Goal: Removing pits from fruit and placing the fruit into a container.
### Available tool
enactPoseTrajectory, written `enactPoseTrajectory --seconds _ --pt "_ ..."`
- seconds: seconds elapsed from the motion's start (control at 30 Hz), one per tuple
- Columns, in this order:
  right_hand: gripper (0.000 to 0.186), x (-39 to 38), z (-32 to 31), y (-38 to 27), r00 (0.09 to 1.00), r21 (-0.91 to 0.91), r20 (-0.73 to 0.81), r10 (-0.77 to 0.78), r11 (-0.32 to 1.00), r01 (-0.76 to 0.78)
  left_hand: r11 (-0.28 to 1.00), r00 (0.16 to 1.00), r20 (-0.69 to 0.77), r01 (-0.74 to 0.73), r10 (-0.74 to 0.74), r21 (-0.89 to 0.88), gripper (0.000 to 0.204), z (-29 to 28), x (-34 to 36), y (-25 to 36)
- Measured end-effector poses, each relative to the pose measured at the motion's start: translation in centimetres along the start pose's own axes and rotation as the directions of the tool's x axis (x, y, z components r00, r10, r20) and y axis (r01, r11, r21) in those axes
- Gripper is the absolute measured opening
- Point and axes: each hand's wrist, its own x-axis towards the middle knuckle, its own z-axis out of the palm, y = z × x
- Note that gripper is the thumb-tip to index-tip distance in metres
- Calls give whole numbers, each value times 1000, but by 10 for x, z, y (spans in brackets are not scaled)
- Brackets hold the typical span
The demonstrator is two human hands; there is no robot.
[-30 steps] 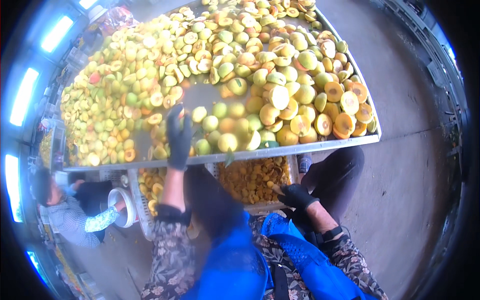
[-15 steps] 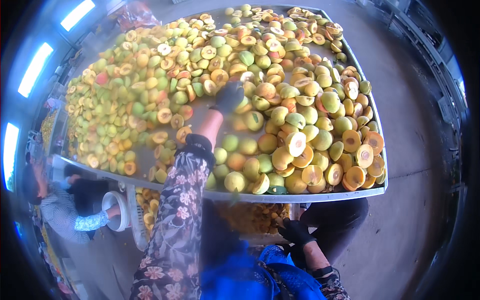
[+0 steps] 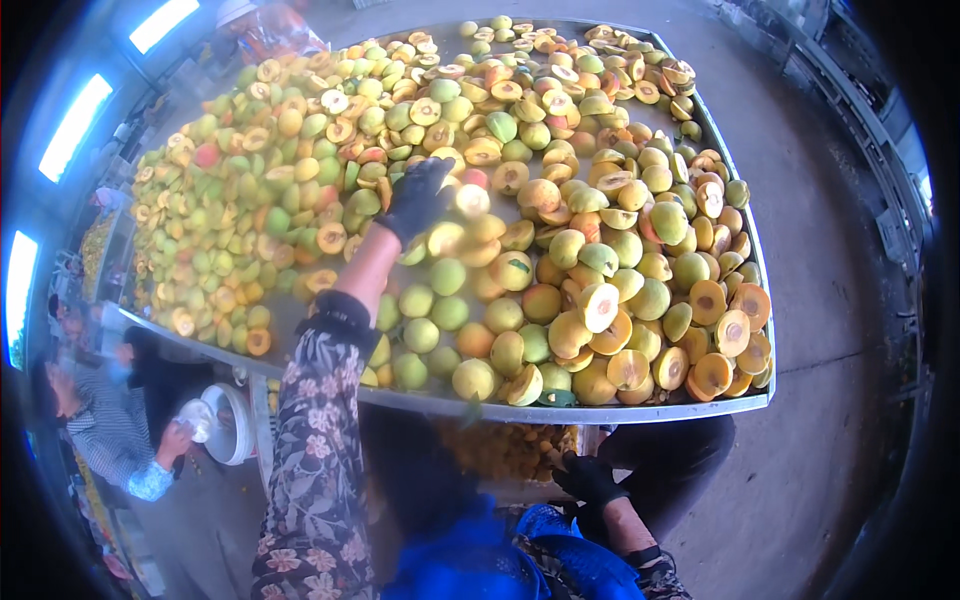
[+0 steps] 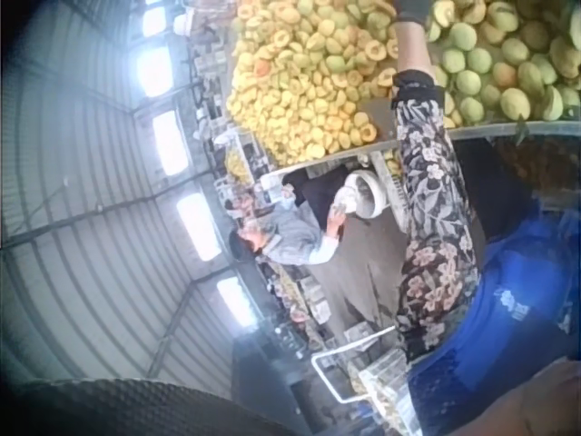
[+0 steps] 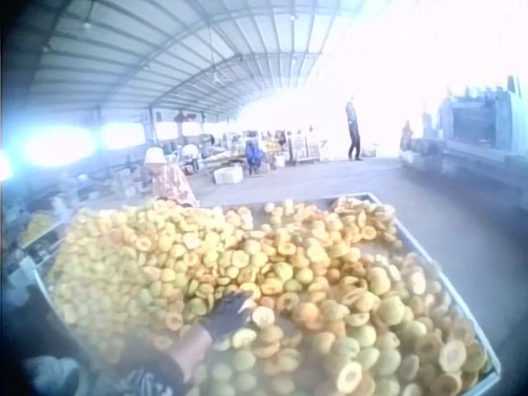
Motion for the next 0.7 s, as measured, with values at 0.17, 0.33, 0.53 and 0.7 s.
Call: enactPoseTrajectory --seconds 0.17,0.33,0.53,0.7 --pt "43 2 -2 4 1000 -15 -14 -9 1000 9 958 963 225 81 -146 274 35 20 19 11" --pt "42 8 5 5 998 12 10 70 997 -70 941 844 462 334 -273 -53 48 -2 -9 30" --pt "39 -17 -2 -1 985 -24 -57 -165 986 164 292 782 294 510 -549 -810 36 -50 -65 60" --pt "39 -32 -8 -15 977 48 -127 -168 983 176 220 832 -76 56 -549 -974 30 -66 -134 106"
